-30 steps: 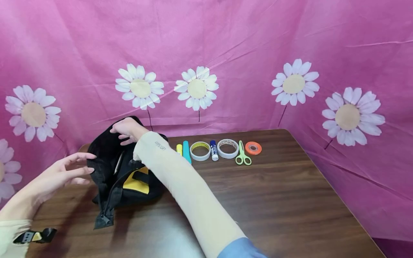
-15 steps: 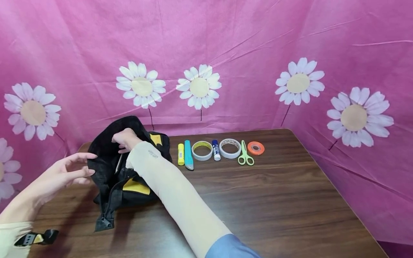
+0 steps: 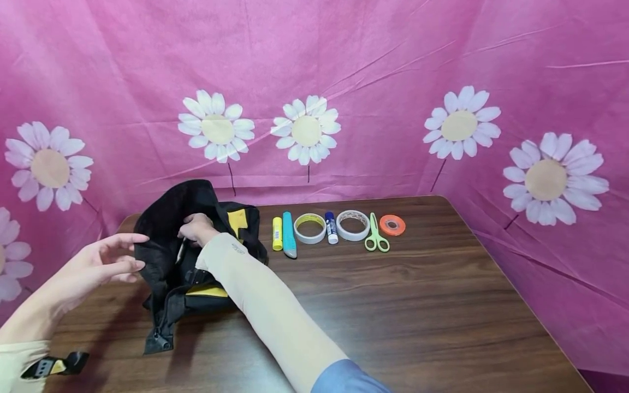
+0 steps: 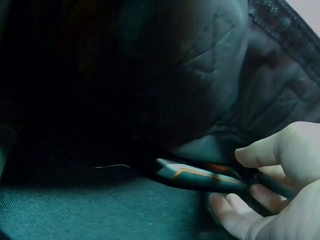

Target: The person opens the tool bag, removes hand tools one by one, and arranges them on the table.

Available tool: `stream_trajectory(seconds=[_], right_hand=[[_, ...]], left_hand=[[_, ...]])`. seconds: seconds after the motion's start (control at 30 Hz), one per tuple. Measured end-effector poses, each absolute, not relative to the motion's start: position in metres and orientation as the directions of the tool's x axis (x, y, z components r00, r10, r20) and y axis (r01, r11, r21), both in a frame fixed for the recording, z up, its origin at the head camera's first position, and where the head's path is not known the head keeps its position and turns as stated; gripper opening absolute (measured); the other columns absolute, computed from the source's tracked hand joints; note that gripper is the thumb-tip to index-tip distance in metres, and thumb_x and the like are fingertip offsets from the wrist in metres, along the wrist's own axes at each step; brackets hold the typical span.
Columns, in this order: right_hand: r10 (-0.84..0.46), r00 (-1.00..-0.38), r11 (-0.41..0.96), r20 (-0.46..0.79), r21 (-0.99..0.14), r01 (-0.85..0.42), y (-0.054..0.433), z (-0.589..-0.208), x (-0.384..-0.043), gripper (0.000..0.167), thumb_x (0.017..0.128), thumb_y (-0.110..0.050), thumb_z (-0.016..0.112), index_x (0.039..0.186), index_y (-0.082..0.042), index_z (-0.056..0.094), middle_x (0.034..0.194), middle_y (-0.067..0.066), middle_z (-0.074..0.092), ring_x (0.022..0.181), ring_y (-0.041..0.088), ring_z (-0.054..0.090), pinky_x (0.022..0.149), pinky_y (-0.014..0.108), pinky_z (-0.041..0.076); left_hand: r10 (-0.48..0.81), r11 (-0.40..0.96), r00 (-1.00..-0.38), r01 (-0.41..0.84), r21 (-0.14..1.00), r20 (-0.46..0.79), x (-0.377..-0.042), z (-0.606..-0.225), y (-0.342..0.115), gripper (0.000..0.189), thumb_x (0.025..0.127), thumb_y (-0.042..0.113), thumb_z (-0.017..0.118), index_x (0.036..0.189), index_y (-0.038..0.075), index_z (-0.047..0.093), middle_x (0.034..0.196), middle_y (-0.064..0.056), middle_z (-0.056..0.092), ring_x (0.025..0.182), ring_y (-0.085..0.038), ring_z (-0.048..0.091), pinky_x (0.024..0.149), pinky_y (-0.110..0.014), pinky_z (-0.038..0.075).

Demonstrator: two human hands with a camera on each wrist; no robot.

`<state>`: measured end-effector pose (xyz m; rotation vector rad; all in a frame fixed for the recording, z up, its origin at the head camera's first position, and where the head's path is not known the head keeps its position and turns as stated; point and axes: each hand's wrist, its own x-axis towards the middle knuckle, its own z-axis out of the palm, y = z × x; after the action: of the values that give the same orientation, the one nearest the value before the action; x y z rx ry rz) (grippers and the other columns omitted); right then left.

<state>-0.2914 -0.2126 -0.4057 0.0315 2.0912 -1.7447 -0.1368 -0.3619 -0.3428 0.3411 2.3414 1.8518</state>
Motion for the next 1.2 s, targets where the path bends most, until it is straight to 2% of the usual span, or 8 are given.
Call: stream_trajectory(seconds=[0.1,0.27,0.47,0.63,0.77,0.83,1.07,1.2], right_hand=[[-0.237,-0.922,0.269,-0.306,-0.933,0.240,-0.214,-0.414,-0.294,0.038,0.080,0.012,0.076,0.111,-0.008,0.072,0.081,0.004,0.065,0.054,0.021,0.058,0.066,0.039,0.060],[-0.234,-0.941,0.334,-0.243,-0.929,0.157,-0.213,-0.426,-0.298,0.039,0.078,0.009,0.080,0.113,-0.007,0.072,0.097,0.007,0.061,0.045,0.018,0.058,0.047,0.027,0.054],[-0.230,-0.944,0.420,-0.237,-0.899,0.123,-0.210,-0.430,-0.298,0.046,0.077,0.000,0.085,0.119,-0.011,0.069,0.120,0.007,0.051,0.042,0.016,0.055,0.043,0.026,0.052],[-0.225,-0.944,0.492,-0.242,-0.864,0.104,-0.210,-0.428,-0.298,0.032,0.077,-0.002,0.082,0.105,-0.012,0.071,0.103,0.005,0.057,0.046,0.022,0.063,0.041,0.029,0.052],[-0.192,-0.951,0.551,-0.241,-0.828,0.098,-0.211,-0.424,-0.297,0.033,0.077,-0.011,0.085,0.108,-0.014,0.072,0.103,0.004,0.058,0.076,0.023,0.065,0.040,0.029,0.052],[-0.167,-0.956,0.573,-0.241,-0.813,0.105,-0.211,-0.421,-0.296,0.032,0.076,-0.014,0.086,0.105,-0.014,0.072,0.103,0.004,0.059,0.080,0.023,0.061,0.040,0.028,0.051],[-0.190,-0.931,0.486,-0.313,-0.854,0.187,-0.208,-0.418,-0.294,0.024,0.081,-0.006,0.082,0.100,-0.009,0.068,0.087,0.004,0.058,0.051,0.024,0.062,0.042,0.033,0.054],[-0.209,-0.918,0.464,-0.337,-0.861,0.211,-0.207,-0.417,-0.293,0.021,0.081,-0.002,0.081,0.093,-0.007,0.065,0.085,0.006,0.056,0.048,0.025,0.062,0.044,0.035,0.055]], left_hand=[[0.262,0.226,-0.965,0.095,0.969,0.033,-0.137,-0.342,-0.361,0.043,0.098,-0.008,0.057,0.133,0.017,0.059,0.110,-0.008,0.047,0.092,-0.014,0.071,0.071,-0.035,0.060],[0.258,0.252,-0.966,0.089,0.964,0.021,-0.137,-0.341,-0.358,0.041,0.099,-0.006,0.059,0.134,0.015,0.056,0.112,-0.009,0.045,0.093,-0.014,0.072,0.072,-0.036,0.060],[0.275,0.237,-0.961,0.103,0.966,0.034,-0.137,-0.343,-0.357,0.042,0.098,-0.006,0.059,0.136,0.012,0.055,0.112,-0.011,0.044,0.094,-0.015,0.072,0.072,-0.037,0.060],[0.276,0.244,-0.960,0.107,0.964,0.036,-0.137,-0.344,-0.357,0.041,0.099,-0.005,0.059,0.137,0.010,0.054,0.112,-0.011,0.044,0.094,-0.014,0.072,0.072,-0.037,0.060],[0.281,0.223,-0.959,0.110,0.969,0.044,-0.137,-0.345,-0.361,0.042,0.099,-0.007,0.058,0.137,0.012,0.055,0.111,-0.008,0.044,0.095,-0.014,0.072,0.072,-0.036,0.060],[0.284,0.215,-0.958,0.110,0.970,0.046,-0.137,-0.345,-0.362,0.043,0.098,-0.008,0.057,0.137,0.011,0.055,0.111,-0.008,0.044,0.095,-0.014,0.072,0.071,-0.035,0.060],[0.281,0.230,-0.959,0.097,0.968,0.029,-0.139,-0.346,-0.362,0.043,0.099,-0.007,0.058,0.136,0.014,0.055,0.111,-0.009,0.044,0.095,-0.014,0.072,0.072,-0.036,0.060],[0.282,0.222,-0.959,0.085,0.971,0.020,-0.138,-0.347,-0.363,0.043,0.099,-0.007,0.057,0.136,0.014,0.056,0.111,-0.008,0.044,0.095,-0.014,0.072,0.072,-0.036,0.060]])
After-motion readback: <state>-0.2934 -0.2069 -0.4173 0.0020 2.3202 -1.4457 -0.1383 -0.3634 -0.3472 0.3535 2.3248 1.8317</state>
